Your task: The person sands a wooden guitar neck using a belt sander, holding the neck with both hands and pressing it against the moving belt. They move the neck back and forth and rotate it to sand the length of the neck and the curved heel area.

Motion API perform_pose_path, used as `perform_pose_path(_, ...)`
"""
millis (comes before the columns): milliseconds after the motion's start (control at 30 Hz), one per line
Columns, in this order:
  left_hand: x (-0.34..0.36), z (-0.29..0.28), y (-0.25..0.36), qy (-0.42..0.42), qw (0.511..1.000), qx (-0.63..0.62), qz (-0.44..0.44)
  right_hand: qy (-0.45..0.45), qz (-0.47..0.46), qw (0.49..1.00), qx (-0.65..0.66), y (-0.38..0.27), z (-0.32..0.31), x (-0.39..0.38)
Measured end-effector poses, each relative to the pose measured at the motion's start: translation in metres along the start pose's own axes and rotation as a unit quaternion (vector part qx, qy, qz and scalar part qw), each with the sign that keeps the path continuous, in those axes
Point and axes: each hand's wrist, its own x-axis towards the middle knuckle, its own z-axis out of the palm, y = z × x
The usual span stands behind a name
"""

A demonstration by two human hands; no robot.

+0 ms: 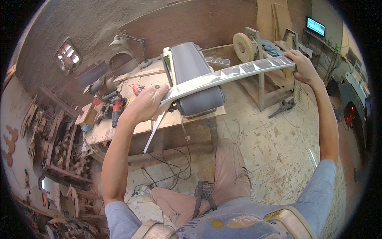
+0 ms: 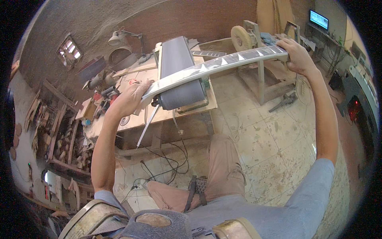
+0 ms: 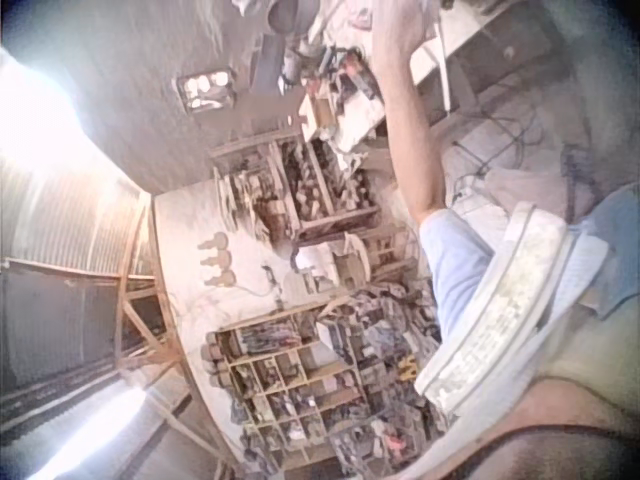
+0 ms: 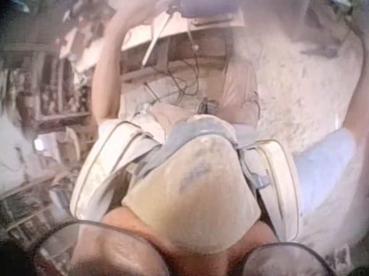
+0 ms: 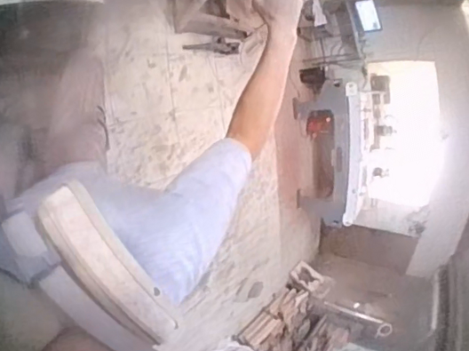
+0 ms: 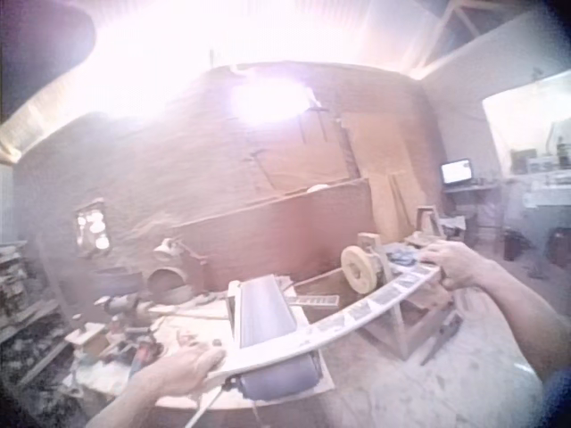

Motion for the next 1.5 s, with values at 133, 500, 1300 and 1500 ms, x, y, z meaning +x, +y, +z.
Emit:
perform_pose_path(133,0.005,0.015,-0.003,0.109,0.985,0.116,0.064,0.069,-0.015,0.997,-0.03,-0.001,0.009,-0.002)
perform_pose_path(500,0.002,0.027,-0.025,0.374,0.887,0.237,0.127,0.222,-0.012,0.963,-0.154,-0.004,0.03,-0.001)
perform_pose_path(1300,-0.031,0.004,-0.058,0.268,0.957,0.105,0.04,0.212,-0.042,0.975,-0.052,-0.058,0.041,0.014)
perform_pose_path(1500,-0.037,0.003,-0.074,0.385,0.878,0.255,0.124,0.28,-0.023,0.94,-0.192,-0.063,0.051,0.018)
